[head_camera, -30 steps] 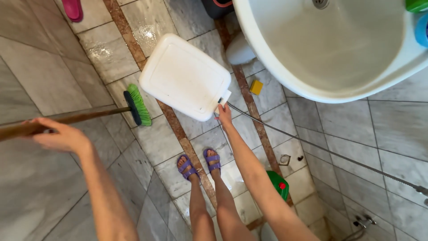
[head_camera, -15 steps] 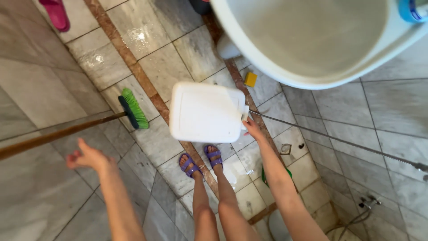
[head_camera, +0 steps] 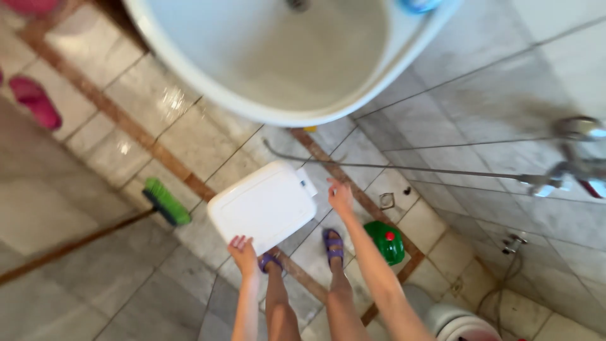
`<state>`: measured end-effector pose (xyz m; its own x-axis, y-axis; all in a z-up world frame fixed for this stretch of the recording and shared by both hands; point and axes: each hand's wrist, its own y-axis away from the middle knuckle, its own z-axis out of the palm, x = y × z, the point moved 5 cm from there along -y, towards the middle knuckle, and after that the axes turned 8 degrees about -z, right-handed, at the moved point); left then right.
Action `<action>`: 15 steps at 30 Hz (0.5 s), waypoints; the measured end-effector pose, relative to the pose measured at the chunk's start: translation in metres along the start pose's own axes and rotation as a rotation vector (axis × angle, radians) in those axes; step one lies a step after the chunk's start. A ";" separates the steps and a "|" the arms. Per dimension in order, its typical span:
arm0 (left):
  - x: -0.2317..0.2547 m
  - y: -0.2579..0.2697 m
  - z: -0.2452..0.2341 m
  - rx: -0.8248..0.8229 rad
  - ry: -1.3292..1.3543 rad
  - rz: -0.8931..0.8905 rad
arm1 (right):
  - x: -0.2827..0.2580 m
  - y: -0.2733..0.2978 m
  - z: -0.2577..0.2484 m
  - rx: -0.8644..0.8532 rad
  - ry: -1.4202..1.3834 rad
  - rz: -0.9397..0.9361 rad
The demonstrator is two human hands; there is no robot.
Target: Cleaning a portable toilet or bin in a bathroom using water and detergent.
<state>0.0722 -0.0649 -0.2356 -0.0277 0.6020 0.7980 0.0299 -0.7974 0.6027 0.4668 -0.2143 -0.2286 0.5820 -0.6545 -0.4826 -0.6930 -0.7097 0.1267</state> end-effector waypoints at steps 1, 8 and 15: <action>0.002 0.024 0.031 -0.059 -0.102 -0.045 | 0.015 0.019 -0.020 0.101 -0.005 -0.075; -0.031 0.144 0.211 -0.503 -0.310 -0.182 | 0.029 0.090 -0.403 0.485 0.375 0.159; -0.127 0.281 0.359 -0.769 -0.409 -0.158 | 0.135 0.086 -0.626 0.521 0.761 0.331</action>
<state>0.4424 -0.3507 -0.1666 0.3891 0.5572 0.7335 -0.6285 -0.4215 0.6537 0.7521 -0.5271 0.2600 0.3169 -0.9226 0.2198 -0.8652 -0.3762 -0.3316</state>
